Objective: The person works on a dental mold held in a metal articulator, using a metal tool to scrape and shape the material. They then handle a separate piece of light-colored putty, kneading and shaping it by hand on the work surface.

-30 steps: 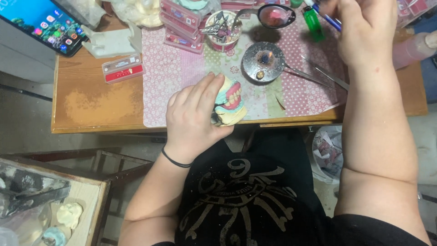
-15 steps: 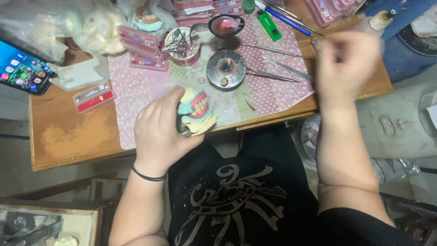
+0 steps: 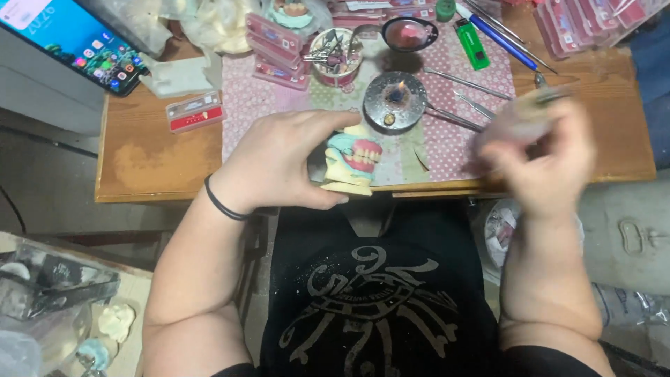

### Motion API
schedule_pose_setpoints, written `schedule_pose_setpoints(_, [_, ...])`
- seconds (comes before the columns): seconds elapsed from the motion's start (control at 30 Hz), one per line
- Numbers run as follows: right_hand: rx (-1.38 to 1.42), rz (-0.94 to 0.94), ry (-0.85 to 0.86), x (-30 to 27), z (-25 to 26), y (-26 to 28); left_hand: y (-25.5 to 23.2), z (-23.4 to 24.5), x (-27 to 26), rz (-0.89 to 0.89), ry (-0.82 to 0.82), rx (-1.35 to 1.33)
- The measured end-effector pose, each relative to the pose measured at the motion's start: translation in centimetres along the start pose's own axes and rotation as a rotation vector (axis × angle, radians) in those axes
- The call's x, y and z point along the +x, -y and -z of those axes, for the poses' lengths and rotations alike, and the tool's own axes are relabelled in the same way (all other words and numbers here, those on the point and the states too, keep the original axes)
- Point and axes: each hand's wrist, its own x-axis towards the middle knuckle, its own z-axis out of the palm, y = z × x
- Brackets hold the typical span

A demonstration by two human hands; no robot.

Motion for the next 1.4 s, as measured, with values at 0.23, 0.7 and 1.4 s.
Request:
schedule_pose_setpoints(0.23, [-0.012,0.127,0.414,-2.7,-4.5,6.4,-0.2,0.8,0.2,0.01,0.077,-0.071])
schedule_pose_setpoints(0.7, [-0.14,0.176,0.371,-2.5,-4.8,8.4,-0.1,0.3,-0.1,0.019,0.135,-0.074])
schedule_pose_setpoints(1.4, [0.188,-0.074,0.109,-2.0,-1.2,2.9,0.4,0.4,-1.1,-0.069,0.055,-0.276])
